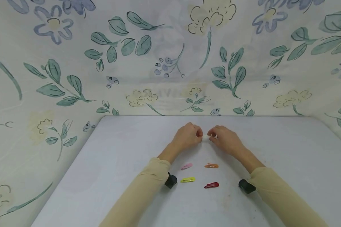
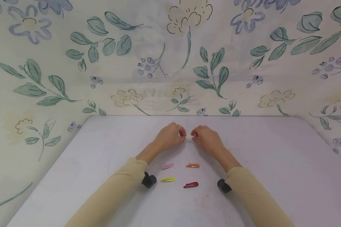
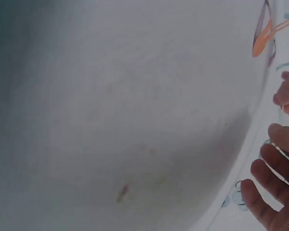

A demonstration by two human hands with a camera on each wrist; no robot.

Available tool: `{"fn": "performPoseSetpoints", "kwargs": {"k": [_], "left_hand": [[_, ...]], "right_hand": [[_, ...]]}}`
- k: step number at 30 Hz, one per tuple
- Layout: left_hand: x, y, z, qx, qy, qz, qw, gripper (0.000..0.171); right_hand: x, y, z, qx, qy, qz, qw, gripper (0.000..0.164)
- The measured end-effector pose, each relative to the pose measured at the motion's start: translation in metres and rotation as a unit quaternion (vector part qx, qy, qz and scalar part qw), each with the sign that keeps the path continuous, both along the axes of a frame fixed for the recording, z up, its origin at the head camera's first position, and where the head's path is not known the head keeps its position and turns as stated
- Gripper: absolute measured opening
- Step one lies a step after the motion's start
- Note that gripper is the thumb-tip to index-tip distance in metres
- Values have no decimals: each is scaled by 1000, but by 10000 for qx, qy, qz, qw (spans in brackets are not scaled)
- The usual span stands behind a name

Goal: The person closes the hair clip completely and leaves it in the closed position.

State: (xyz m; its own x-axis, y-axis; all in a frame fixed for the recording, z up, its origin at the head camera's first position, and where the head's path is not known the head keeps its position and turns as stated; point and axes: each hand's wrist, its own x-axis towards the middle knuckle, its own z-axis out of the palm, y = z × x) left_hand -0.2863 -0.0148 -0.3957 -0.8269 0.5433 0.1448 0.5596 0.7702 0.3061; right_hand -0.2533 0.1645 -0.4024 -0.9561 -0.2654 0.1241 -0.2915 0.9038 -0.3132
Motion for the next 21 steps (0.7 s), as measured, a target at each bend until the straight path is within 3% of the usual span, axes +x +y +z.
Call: {"fn": "performPoseSetpoints", "kwargs": {"k": [11, 21], "left_hand": [[1, 9, -6, -839, 36, 22, 9965, 8], [-1, 11, -5, -974, -185, 102, 9950, 10]], "right_hand": [[-5, -3, -2, 497, -487, 140, 9975, 16], [-1, -7, -1, 609, -425, -8, 9972, 17]]}}
